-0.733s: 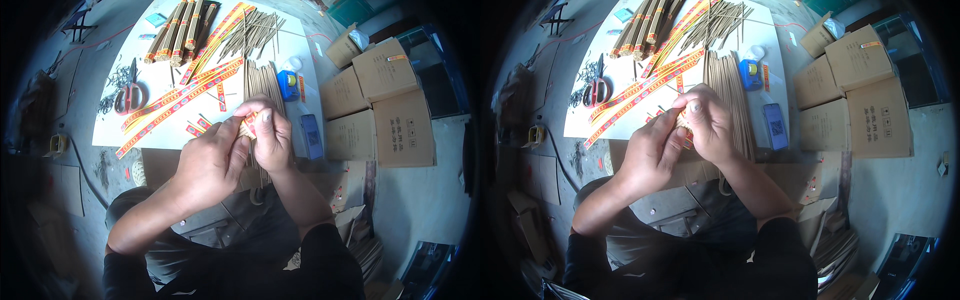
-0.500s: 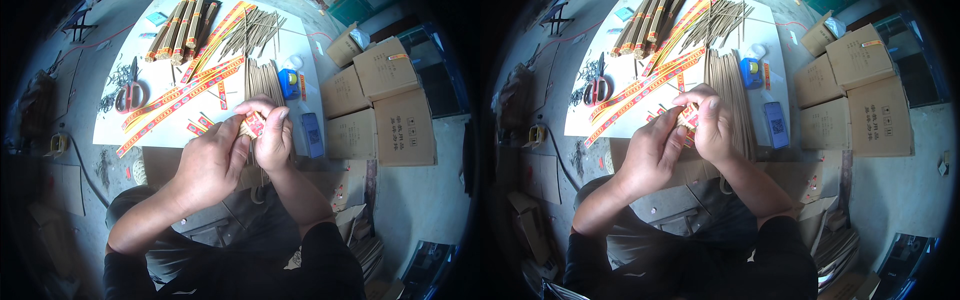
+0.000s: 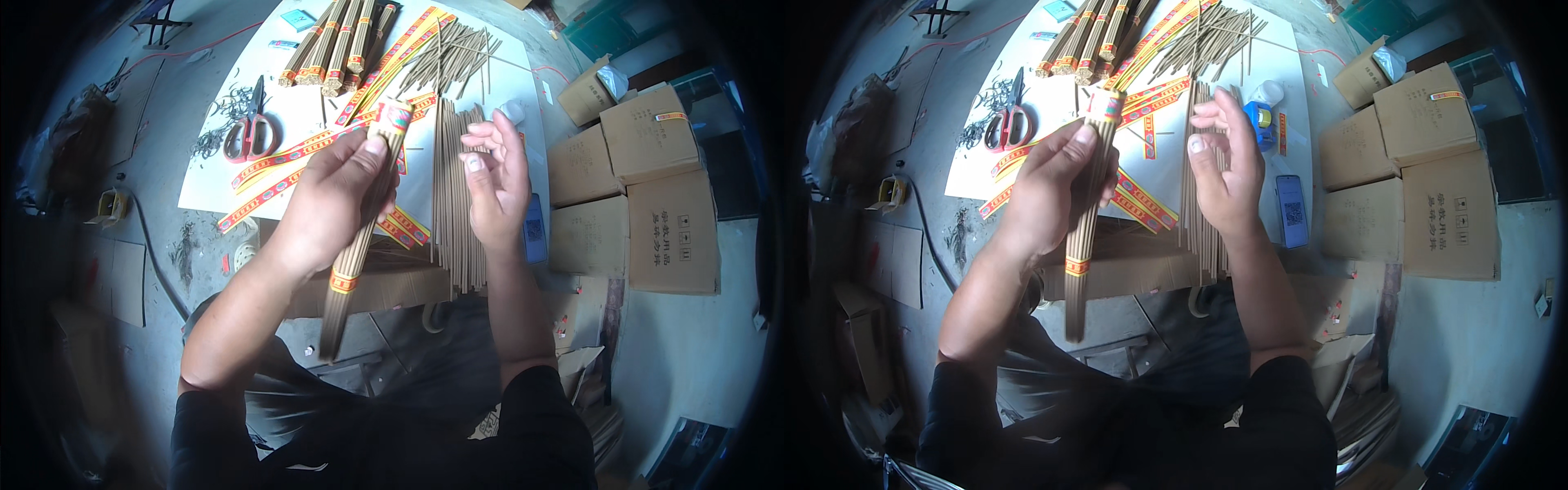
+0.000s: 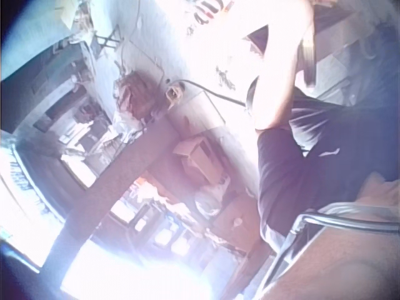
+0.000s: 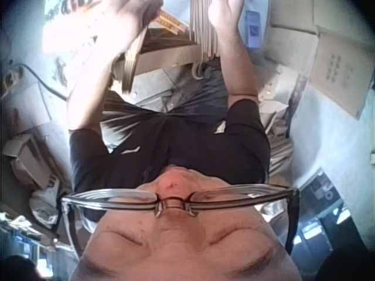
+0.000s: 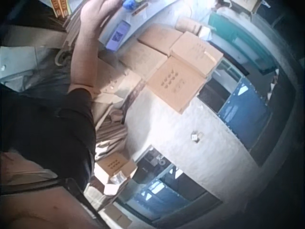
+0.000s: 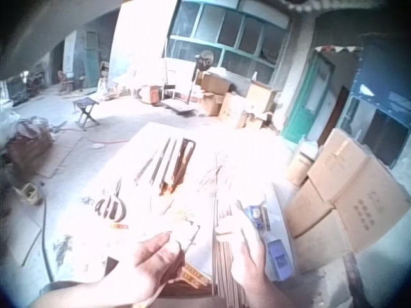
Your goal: The person gathers thin wooden sticks into bundles, aligns them, and wraps each bundle with a red and yellow paper band. The person secures the band by folding and pressing it around the sticks, then places the finished bundle on the table.
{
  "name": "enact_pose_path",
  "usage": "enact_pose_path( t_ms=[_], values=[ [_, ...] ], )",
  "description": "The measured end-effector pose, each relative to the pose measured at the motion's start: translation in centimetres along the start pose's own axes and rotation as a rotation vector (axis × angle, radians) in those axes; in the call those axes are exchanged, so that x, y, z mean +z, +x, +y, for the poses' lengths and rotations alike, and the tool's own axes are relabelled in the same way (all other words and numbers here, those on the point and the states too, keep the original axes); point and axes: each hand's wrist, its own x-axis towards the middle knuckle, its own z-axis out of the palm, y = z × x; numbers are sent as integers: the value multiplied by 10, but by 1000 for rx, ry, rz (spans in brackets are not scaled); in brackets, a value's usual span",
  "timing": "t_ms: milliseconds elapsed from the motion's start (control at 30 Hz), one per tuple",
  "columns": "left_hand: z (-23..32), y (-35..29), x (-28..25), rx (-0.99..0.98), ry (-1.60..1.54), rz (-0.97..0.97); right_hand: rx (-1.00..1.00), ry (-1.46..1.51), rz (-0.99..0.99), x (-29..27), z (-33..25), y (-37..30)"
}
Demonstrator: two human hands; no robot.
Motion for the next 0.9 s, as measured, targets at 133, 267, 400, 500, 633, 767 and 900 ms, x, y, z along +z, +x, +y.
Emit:
enact_pose_path(
  t_ms=[133, 267, 400, 500, 633, 767, 900],
  values=[
    [1, 27, -31, -26, -594, 12, -670, -272, -206, 14, -15, -6],
    [-18, 32, -26, -98, -921, 143, -681, -6, -117, 44, -44, -29],
    [-23, 21, -14, -487, -235, -112, -561, 321, -116, 15, -95, 1],
    [-40, 34, -40, -510, 38, -24, -405, 335, 193, 14, -109, 47],
    [-37, 35, -56, -350, 44, 202, -79, 291, 303, 11, -84, 69],
    [-48, 36, -56, -258, 84, 212, 74, 291, 266, 25, -31, 35],
    [-56, 36, -48, -160, 132, 201, 23, 254, 244, 17, -23, 32]
  ],
)
